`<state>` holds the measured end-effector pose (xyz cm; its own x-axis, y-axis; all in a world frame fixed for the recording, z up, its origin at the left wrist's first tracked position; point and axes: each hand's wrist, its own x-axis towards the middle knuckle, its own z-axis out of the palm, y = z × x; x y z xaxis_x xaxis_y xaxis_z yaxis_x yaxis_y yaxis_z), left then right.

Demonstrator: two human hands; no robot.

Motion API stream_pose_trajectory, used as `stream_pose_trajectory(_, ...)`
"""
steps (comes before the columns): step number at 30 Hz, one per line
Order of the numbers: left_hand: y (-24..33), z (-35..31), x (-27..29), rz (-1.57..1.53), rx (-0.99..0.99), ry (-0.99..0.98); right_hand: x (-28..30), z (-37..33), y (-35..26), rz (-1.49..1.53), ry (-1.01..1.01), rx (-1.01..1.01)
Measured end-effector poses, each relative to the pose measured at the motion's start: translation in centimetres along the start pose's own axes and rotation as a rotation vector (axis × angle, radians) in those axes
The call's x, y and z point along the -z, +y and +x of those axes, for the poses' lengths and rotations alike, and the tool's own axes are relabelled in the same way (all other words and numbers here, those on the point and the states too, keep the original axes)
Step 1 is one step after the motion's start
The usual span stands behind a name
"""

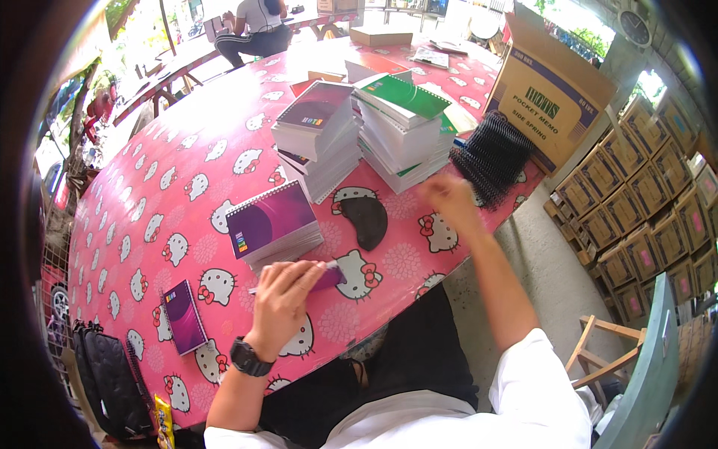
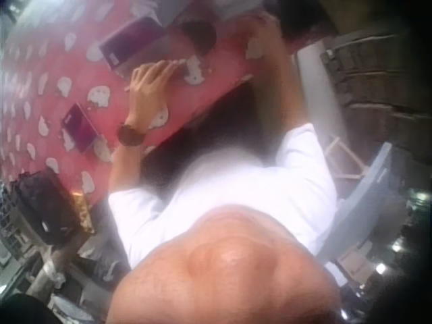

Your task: The person inserts metal spirals into the punched holes of several small notebooks by hand and places them in stacks on the table.

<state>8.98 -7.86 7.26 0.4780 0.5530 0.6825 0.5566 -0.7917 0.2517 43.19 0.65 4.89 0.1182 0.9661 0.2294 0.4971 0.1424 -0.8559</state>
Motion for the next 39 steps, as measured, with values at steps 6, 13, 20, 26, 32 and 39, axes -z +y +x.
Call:
stream_pose_trajectory(6, -1.5, -0.9, 1.0, -0.062, 0.038, -0.118, 4.5, 5.3, 7.4, -1.191, 0.276, -0.132)
stream_pose_trajectory(13, -0.7, -1.1, 1.0, -0.086, 0.063, -0.102, 8.1, 7.9, 7.7, -0.840, 0.366, -0.113)
stream_pose_trajectory(20, -0.7, -1.4, 0.4, -0.018, 0.085, -0.049, 9.7, 8.1, 6.0, -0.791, 0.402, -0.063)
stream_pose_trajectory(26, -0.4, -0.7, 0.2, -0.122, 0.081, -0.028, 12.3, 6.0, 5.2, -0.750, 0.441, 0.143)
stream_pose_trajectory(32, -1.4, -2.1, -0.1, -0.090, 0.097, -0.015, -2.6, -7.5, -9.9, 0.088, -0.382, -0.095)
stream_pose_trajectory(39, -1.1, -1.5, 0.3, -0.144, 0.091, -0.038, -7.6, -8.9, -8.8, 0.377, -0.490, 0.029)
